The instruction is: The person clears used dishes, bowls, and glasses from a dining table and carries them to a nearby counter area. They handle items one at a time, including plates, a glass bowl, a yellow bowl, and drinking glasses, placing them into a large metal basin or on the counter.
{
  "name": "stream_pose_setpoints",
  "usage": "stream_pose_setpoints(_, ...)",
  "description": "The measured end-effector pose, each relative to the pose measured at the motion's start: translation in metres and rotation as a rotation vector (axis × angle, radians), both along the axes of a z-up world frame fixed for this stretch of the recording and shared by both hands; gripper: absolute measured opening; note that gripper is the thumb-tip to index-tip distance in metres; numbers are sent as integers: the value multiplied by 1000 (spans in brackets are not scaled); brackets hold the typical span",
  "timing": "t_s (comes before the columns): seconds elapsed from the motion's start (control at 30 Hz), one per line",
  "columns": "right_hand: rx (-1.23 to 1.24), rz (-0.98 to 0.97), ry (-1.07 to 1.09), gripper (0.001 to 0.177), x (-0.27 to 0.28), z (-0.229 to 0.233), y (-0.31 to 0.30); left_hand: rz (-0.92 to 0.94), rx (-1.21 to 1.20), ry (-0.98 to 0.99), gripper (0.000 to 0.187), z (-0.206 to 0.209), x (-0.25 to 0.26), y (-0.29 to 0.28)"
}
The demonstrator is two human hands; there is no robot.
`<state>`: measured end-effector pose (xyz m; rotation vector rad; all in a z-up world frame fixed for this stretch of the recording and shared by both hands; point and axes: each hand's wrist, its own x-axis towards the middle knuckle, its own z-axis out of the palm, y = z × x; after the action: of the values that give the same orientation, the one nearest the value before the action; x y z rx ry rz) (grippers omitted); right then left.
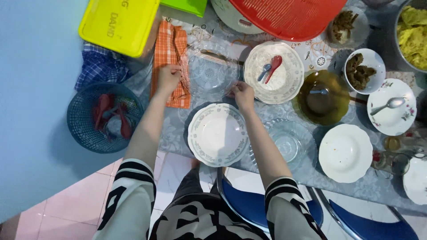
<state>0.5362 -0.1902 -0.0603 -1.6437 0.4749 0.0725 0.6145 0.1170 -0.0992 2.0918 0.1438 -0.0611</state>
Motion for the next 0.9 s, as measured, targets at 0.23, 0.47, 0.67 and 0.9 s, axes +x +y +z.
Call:
stream_pose_setpoints(0.23,-116,42,-23,28,-1,8,4,2,93,-12,21,6,4,4)
stream_pose_setpoints(0.47,-13,23,-57,26,-21,49,5,40,110,-141,18,78,-33,-2)
stream_pose_setpoints(0.67,-172,144,-82,24,-81,93,-19,-9,-97,-153,20,140,-121,-11)
stream_pose_setpoints(0.9,-305,271,7,24,-180,113,-41,71,-45,84,21,124,-243,-28)
